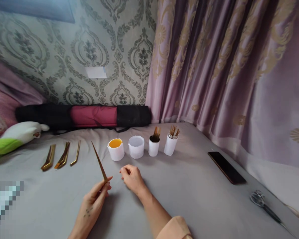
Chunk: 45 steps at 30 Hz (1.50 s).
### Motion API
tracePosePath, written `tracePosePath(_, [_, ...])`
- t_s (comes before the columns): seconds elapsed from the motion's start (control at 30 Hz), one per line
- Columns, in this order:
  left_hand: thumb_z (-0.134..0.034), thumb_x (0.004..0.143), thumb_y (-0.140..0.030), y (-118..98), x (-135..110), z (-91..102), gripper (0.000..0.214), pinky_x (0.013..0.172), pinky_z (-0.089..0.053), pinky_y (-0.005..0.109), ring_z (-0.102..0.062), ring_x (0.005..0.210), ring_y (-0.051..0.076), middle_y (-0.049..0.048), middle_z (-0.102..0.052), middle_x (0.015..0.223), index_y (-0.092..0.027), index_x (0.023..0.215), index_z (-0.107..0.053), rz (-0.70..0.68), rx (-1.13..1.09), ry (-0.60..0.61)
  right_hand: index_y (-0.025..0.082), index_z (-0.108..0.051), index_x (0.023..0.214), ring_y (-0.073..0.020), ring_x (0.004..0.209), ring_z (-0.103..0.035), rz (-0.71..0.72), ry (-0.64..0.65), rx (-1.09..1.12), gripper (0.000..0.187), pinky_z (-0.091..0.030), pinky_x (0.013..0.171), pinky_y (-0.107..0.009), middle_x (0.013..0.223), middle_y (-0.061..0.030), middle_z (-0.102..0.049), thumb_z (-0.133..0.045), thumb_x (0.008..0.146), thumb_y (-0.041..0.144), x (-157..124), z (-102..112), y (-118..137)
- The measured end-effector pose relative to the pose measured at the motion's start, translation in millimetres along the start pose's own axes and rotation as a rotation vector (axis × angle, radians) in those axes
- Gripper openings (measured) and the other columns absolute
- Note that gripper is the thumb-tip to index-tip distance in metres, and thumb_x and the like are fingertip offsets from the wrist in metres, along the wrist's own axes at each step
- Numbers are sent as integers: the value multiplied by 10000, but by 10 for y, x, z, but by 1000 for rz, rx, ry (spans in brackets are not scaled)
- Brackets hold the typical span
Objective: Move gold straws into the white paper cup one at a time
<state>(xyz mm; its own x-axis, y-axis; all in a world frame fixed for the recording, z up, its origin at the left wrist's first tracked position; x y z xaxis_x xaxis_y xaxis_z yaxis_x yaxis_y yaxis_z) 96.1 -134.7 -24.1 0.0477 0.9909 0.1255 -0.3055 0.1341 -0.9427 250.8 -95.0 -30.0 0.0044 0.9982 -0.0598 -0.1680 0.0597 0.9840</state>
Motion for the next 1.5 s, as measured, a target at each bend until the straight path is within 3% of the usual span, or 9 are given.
tracePosePath(0.2, [-427, 828, -347, -29, -44, -30, 343, 665, -426, 238, -548, 720, 141, 43, -590, 818, -208, 1107, -569, -177, 145, 88, 145, -621, 816, -55, 456, -411, 72, 45, 104, 361, -332, 413, -163, 571, 20, -492, -457, 787, 465, -78, 13, 143])
tracePosePath(0.6, [-314, 869, -230, -50, -40, -46, 319, 634, -398, 237, -492, 671, 133, 56, -524, 782, -209, 1082, -550, -335, 379, 130, 150, -597, 870, -59, 457, -374, 79, 90, 198, 450, -312, 423, -182, 597, 20, -463, -379, 810, 539, -134, 22, 304])
tracePosePath(0.93, [-302, 869, -194, -93, -44, -25, 286, 643, -383, 230, -494, 707, 131, 49, -514, 770, -199, 957, -574, -339, 500, 126, 148, -584, 918, -64, 465, -378, 88, 79, 227, 420, -315, 411, -189, 623, 11, -465, -414, 807, 516, -149, 5, 341])
tracePosePath(1.2, [-292, 873, -192, -75, -37, -23, 299, 646, -385, 248, -490, 708, 140, 50, -508, 764, -194, 988, -568, -336, 542, 143, 157, -574, 879, -59, 449, -362, 70, 65, 248, 359, -290, 395, -185, 589, 22, -452, -463, 794, 488, -138, -17, 326])
tracePosePath(1.5, [-310, 877, -224, -39, -13, -25, 273, 686, -404, 270, -516, 757, 149, 65, -544, 800, -180, 955, -568, -334, 457, 93, 151, -571, 861, -51, 433, -370, 47, 43, 231, 366, -281, 380, -179, 579, 26, -460, -494, 769, 497, -117, -19, 284])
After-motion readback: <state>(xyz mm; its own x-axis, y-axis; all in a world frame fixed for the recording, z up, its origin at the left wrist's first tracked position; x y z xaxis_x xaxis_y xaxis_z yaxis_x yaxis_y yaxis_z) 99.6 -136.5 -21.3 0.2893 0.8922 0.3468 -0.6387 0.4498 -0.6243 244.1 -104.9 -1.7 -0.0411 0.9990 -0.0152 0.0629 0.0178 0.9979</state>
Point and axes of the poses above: each hand's wrist, its own x-axis towards the middle knuckle, its own z-axis out of the back of the hand, y = z × x, the point moved 1 cm from there along x, towards the middle knuckle
